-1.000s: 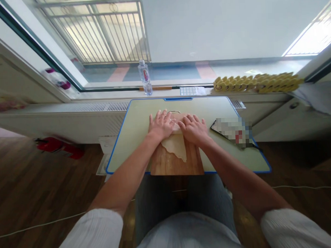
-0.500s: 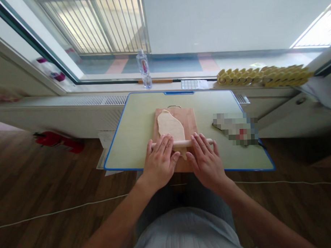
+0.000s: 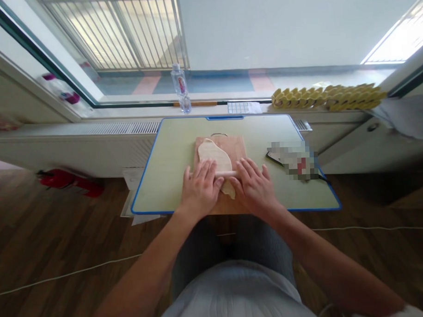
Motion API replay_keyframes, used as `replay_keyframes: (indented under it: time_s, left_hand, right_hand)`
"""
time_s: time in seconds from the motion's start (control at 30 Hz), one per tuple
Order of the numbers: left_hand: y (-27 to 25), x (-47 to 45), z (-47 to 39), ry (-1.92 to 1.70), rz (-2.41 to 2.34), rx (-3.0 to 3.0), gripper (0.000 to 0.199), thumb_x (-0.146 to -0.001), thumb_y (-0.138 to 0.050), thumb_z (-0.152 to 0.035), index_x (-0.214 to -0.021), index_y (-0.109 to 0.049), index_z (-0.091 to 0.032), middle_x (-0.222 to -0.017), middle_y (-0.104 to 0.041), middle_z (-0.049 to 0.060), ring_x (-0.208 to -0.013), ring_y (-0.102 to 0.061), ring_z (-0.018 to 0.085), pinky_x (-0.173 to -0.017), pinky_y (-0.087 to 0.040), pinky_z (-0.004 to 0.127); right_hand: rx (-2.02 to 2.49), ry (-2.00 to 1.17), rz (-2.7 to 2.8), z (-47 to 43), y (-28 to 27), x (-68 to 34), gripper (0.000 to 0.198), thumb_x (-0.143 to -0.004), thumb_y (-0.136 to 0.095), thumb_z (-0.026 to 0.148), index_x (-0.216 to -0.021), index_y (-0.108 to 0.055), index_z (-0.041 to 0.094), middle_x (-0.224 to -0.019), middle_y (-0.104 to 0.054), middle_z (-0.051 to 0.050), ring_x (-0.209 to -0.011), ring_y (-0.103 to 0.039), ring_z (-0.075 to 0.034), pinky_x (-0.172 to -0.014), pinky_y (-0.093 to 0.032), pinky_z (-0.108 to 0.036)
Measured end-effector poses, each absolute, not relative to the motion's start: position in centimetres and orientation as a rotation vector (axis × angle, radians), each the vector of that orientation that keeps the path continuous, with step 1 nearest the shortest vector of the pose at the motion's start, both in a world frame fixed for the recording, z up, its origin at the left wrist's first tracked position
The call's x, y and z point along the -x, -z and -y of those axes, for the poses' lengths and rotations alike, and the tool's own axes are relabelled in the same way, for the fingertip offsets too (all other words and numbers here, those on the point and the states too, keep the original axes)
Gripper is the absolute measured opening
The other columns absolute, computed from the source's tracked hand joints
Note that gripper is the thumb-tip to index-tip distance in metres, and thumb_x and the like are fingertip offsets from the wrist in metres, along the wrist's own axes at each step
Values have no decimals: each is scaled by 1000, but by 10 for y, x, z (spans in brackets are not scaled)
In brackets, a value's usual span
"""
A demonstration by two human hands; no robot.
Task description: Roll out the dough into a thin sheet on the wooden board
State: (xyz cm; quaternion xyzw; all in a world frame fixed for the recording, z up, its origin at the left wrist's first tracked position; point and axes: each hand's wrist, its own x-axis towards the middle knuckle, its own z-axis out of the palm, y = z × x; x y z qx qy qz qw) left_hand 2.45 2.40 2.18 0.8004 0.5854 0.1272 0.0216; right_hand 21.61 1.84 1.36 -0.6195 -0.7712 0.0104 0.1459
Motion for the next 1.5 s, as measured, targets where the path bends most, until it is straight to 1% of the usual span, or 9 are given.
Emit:
replay_keyframes:
  time_s: [0.17, 0.37, 0.5, 0.6, 0.77, 0.9, 1.2, 1.43, 1.5]
  left_hand:
    - [-19, -15, 35, -401, -1742, -2476, 61, -110, -28, -47, -163, -38, -18, -169, -38, 13, -159, -31, 28, -130, -21, 62]
    - [-24, -25, -37, -412, -1809, -2457, 58, -110, -24, -47, -154, -52, -20, -163, -49, 12, -154, -41, 29, -128, -17, 69]
    - [-27, -32, -70, -405, -1825, -2480, 55, -110, -27, -46, -148, -58, -21, -158, -55, 11, -152, -43, 29, -127, -13, 70]
    - [-24, -28, -50, -447, -1802, -2503, 55, -110, -28, -45, -152, -54, -21, -160, -52, 12, -153, -42, 28, -128, -14, 68]
    - [-14, -15, 31, -480, -1722, -2516, 57, -110, -33, -46, -160, -44, -21, -166, -44, 12, -157, -36, 26, -130, -18, 59]
    - [-7, -9, 60, -483, -1748, -2488, 59, -110, -36, -45, -164, -36, -23, -168, -41, 12, -158, -33, 27, -130, -16, 61]
    - [-17, -25, -23, -530, -1825, -2463, 56, -109, -34, -51, -152, -53, -22, -159, -54, 13, -153, -42, 29, -128, -15, 67]
    - [-21, -14, 30, -548, -1729, -2462, 55, -109, -35, -53, -154, -51, -25, -159, -54, 11, -151, -45, 28, -129, -15, 65]
    - [-24, -12, 32, -569, -1719, -2446, 51, -109, -36, -52, -147, -58, -27, -158, -56, 9, -151, -46, 28, -129, -15, 64]
  right_hand:
    - [1701, -67, 2269, 39, -9, -224, 60, -110, -33, 46, -163, -39, 17, -169, -39, -12, -159, -30, -28, -129, -16, -52]
    - [1847, -72, 2154, -30, -12, -217, 60, -111, -26, 49, -156, -49, 18, -164, -47, -13, -155, -35, -29, -128, -12, -58]
    - [1917, -49, 2146, -68, -19, -211, 60, -111, -25, 50, -152, -54, 17, -162, -49, -14, -154, -37, -33, -125, -15, -66]
    - [1904, -55, 2149, -48, -20, -212, 60, -111, -27, 50, -153, -52, 14, -162, -49, -14, -154, -37, -32, -125, -16, -64]
    - [1774, -79, 2235, 35, -18, -221, 59, -111, -31, 46, -159, -45, 15, -166, -42, -12, -157, -34, -28, -128, -17, -54]
    - [1728, -71, 2256, 63, -14, -225, 59, -110, -32, 44, -161, -42, 16, -169, -38, -11, -159, -28, -26, -129, -17, -52]
    - [1870, -106, 2178, -34, -19, -214, 55, -112, -25, 46, -151, -55, 21, -162, -50, -10, -154, -37, -28, -126, -18, -61]
    - [1808, -114, 2243, 21, -18, -222, 59, -111, -26, 46, -158, -47, 16, -167, -41, -11, -157, -33, -26, -128, -18, -55]
    - [1810, -137, 2255, 27, -18, -225, 59, -111, -25, 47, -157, -48, 17, -167, -41, -11, -157, -33, -27, -128, -18, -58]
